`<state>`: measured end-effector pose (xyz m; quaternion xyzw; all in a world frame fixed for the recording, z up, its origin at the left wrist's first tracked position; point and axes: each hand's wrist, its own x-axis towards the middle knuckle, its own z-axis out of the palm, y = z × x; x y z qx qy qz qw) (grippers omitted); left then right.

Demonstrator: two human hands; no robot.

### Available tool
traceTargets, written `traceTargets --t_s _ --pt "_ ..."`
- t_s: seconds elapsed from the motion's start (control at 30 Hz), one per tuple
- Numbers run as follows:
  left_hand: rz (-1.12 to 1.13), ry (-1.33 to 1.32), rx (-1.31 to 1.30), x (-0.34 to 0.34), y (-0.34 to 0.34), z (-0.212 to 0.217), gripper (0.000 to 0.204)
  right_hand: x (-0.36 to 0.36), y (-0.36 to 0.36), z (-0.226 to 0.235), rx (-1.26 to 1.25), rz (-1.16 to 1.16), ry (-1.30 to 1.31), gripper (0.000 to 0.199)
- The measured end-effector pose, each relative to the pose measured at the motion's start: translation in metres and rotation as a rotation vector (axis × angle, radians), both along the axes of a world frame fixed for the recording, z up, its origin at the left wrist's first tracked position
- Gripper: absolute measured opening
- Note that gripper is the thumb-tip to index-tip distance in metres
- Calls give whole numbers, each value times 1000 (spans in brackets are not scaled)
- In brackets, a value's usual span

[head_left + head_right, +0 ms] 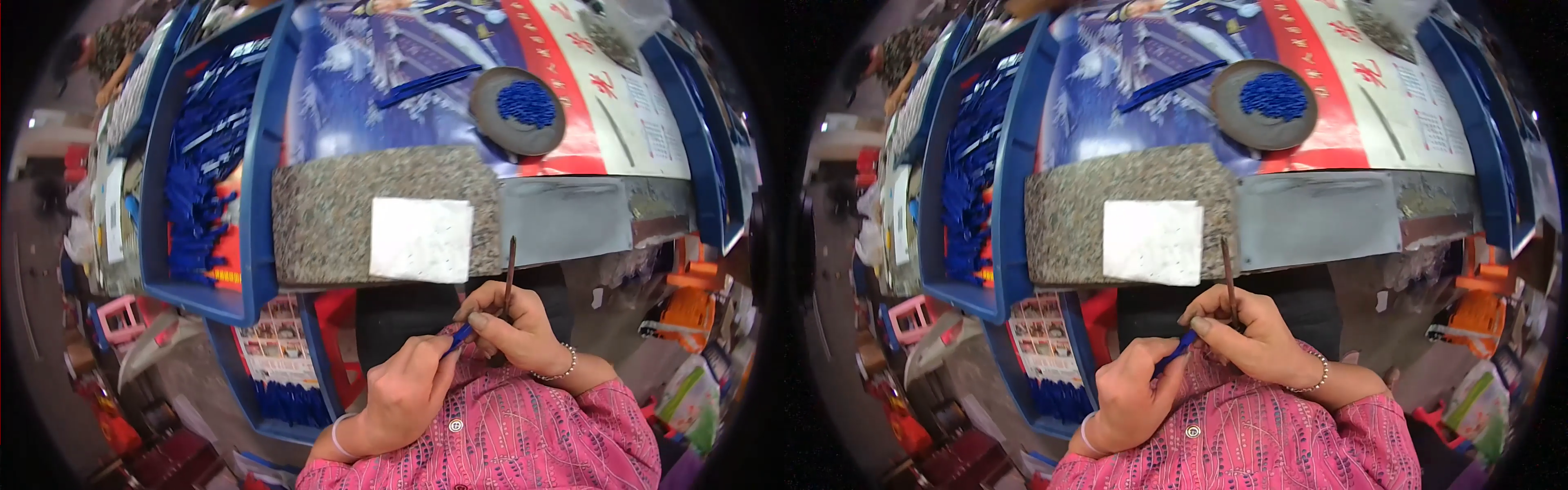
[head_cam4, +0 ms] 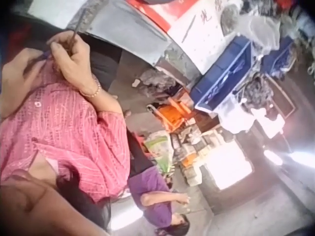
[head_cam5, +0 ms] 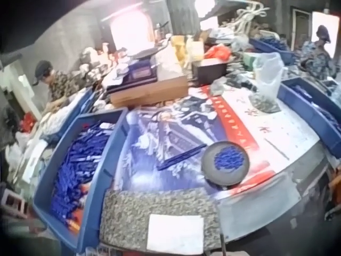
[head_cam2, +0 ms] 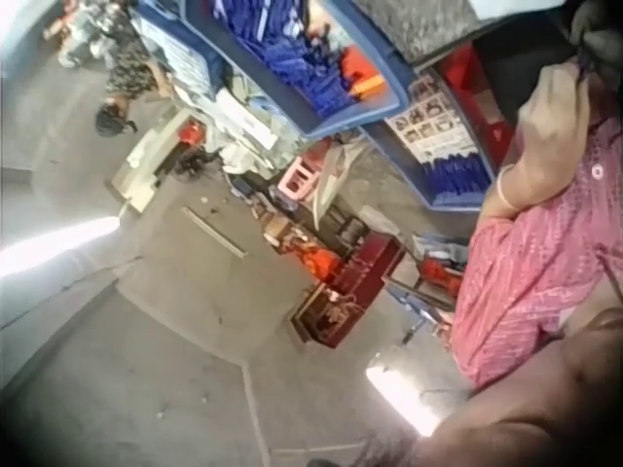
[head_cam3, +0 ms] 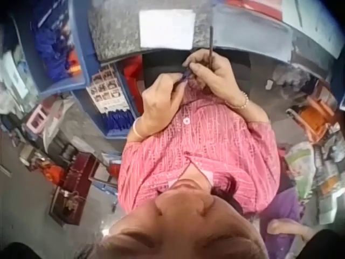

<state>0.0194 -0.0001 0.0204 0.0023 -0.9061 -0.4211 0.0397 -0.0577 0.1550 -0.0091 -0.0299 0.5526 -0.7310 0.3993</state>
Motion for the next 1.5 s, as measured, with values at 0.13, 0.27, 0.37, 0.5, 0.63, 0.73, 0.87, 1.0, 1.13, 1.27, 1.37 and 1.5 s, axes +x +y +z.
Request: traceTargets --t_s 0.13,0.27,0.37,0.5,0.63,0.73,0.87,1.0,1.13,1.27,1.37,1.5 --pt "-92 76 -3 -23 9 9 21 -13 13 9 -62 -84 36 13" --pt "-64 53 6 -41 22 12 21 -27 25 13 -125 -147 16 13" --pt "-36 42 -10 -50 31 15 19 -36 31 17 -122 -154 -32 13" --pt "-3 18 -13 -59 39 16 18 -43 37 13 -230 -185 -36 15" --pt "-11 26 26 -68 46 11 17 -49 43 10 -274 -230 -27 15" --pt "-10 23 30 -73 52 11 16 -52 48 9 -284 -244 -19 14" --pt "4 13 54 -74 57 10 20 -53 51 9 -292 -242 -24 15" --pt "5 -14 106 -72 55 12 21 -53 49 13 -272 -219 -20 16" --pt "128 -359 551 -64 44 20 18 -53 46 16 -205 -136 8 14" --pt "123 -616 1125 -55 26 15 20 -54 37 20 -185 -19 31 15" --pt "140 -763 1433 -48 17 14 21 -52 29 18 -155 46 18 17" --pt "157 -828 1572 -40 10 11 22 -47 19 13 -163 78 -10 17"
